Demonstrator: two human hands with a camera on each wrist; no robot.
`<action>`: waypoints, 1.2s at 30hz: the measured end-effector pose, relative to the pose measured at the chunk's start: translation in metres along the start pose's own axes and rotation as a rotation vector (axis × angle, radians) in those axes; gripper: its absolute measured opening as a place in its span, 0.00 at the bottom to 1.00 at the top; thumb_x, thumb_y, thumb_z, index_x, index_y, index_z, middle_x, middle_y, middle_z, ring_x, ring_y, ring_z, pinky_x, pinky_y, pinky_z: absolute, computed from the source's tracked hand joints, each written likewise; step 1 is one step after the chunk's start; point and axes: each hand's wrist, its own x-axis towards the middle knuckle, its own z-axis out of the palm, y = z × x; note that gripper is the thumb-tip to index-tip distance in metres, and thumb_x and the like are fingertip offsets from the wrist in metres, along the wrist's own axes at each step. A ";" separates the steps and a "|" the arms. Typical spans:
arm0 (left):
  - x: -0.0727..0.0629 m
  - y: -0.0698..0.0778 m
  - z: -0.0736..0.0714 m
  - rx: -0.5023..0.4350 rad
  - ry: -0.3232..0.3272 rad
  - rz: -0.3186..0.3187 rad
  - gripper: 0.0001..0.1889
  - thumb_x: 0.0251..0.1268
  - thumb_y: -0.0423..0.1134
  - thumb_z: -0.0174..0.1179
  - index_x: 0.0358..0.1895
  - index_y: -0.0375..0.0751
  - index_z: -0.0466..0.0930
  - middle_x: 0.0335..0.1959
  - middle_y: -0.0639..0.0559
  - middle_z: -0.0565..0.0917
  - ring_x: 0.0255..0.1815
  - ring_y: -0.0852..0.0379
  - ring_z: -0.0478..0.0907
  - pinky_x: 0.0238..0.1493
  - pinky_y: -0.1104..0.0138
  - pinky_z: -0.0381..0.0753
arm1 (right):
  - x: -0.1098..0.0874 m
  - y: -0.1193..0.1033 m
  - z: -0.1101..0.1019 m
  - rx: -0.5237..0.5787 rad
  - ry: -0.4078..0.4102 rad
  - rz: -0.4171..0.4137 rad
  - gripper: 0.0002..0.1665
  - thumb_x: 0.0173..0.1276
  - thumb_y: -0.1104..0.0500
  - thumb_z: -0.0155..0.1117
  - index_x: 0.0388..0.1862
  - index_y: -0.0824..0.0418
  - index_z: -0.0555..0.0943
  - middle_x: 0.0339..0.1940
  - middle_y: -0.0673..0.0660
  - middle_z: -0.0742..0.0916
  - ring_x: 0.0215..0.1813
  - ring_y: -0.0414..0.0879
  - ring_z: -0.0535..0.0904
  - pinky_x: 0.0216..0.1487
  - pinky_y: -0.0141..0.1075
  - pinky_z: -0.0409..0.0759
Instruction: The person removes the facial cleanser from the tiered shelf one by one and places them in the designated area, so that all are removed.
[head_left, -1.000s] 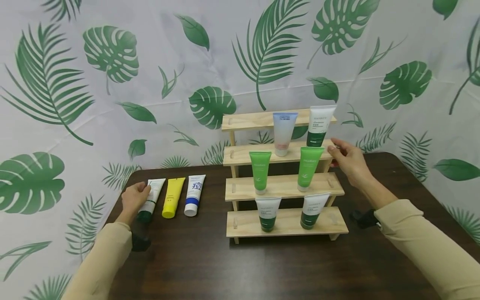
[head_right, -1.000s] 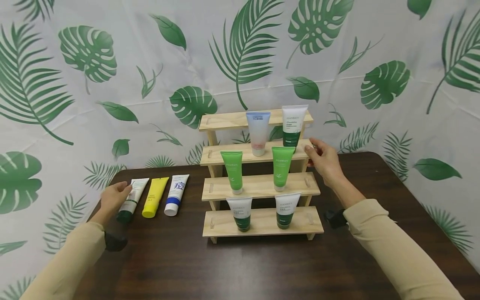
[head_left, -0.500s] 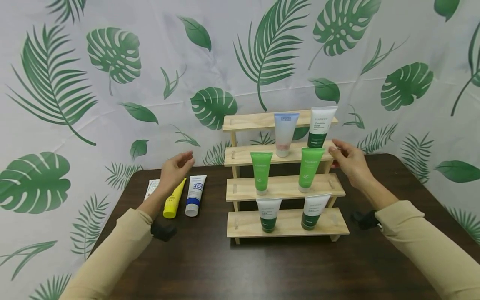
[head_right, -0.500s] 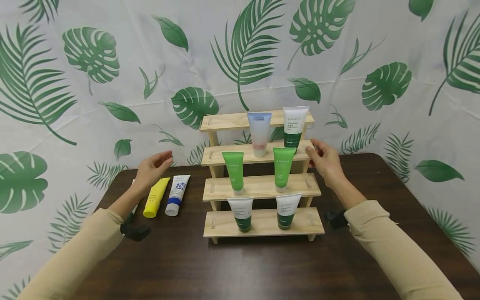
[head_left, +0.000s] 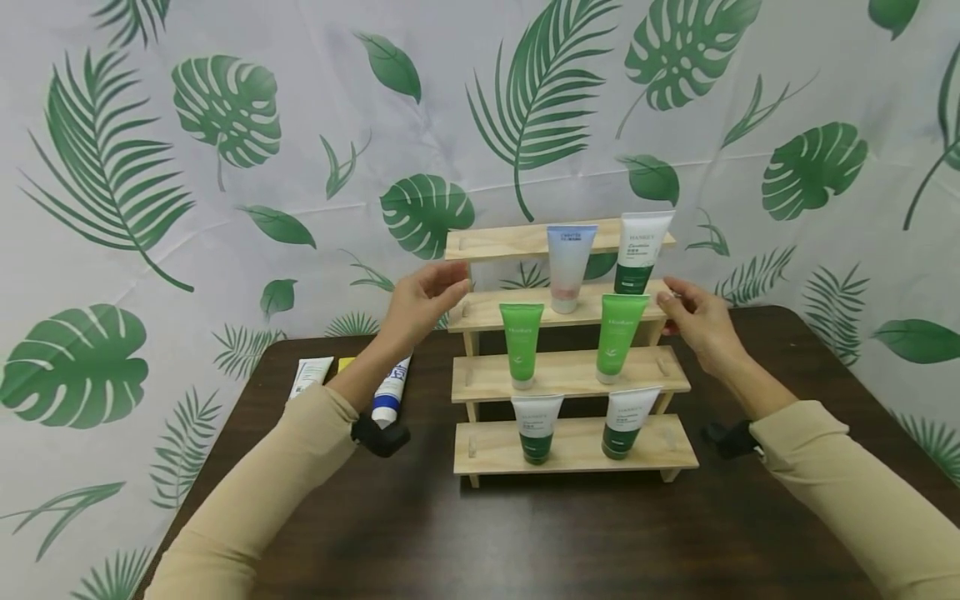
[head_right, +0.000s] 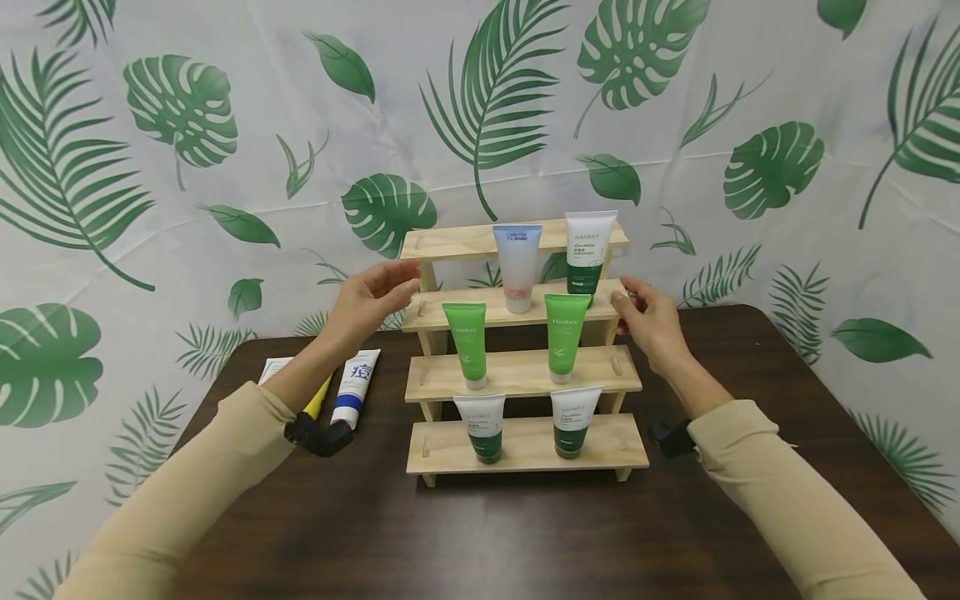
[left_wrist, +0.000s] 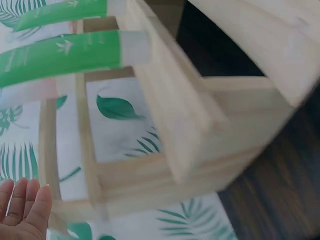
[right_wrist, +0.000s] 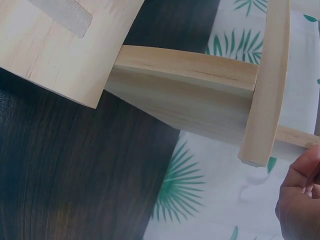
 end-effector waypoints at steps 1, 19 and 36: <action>0.003 0.003 0.003 -0.015 -0.012 0.006 0.20 0.67 0.37 0.56 0.61 0.34 0.72 0.57 0.40 0.78 0.56 0.51 0.76 0.56 0.62 0.76 | 0.000 0.000 0.000 -0.003 -0.001 0.001 0.35 0.75 0.51 0.46 0.72 0.70 0.56 0.37 0.50 0.73 0.32 0.30 0.71 0.30 0.22 0.77; 0.047 0.032 0.044 -0.034 -0.136 -0.011 0.22 0.63 0.39 0.61 0.60 0.38 0.73 0.55 0.46 0.79 0.52 0.54 0.78 0.52 0.67 0.78 | -0.001 -0.002 0.000 -0.009 -0.002 0.012 0.34 0.75 0.52 0.45 0.72 0.70 0.56 0.41 0.55 0.73 0.33 0.31 0.70 0.31 0.22 0.77; 0.064 0.039 0.064 -0.095 -0.232 -0.018 0.22 0.62 0.34 0.62 0.58 0.34 0.71 0.56 0.43 0.77 0.55 0.52 0.77 0.54 0.68 0.77 | 0.000 -0.001 0.000 -0.018 -0.007 0.023 0.34 0.75 0.51 0.45 0.73 0.67 0.55 0.42 0.55 0.73 0.35 0.32 0.70 0.32 0.22 0.78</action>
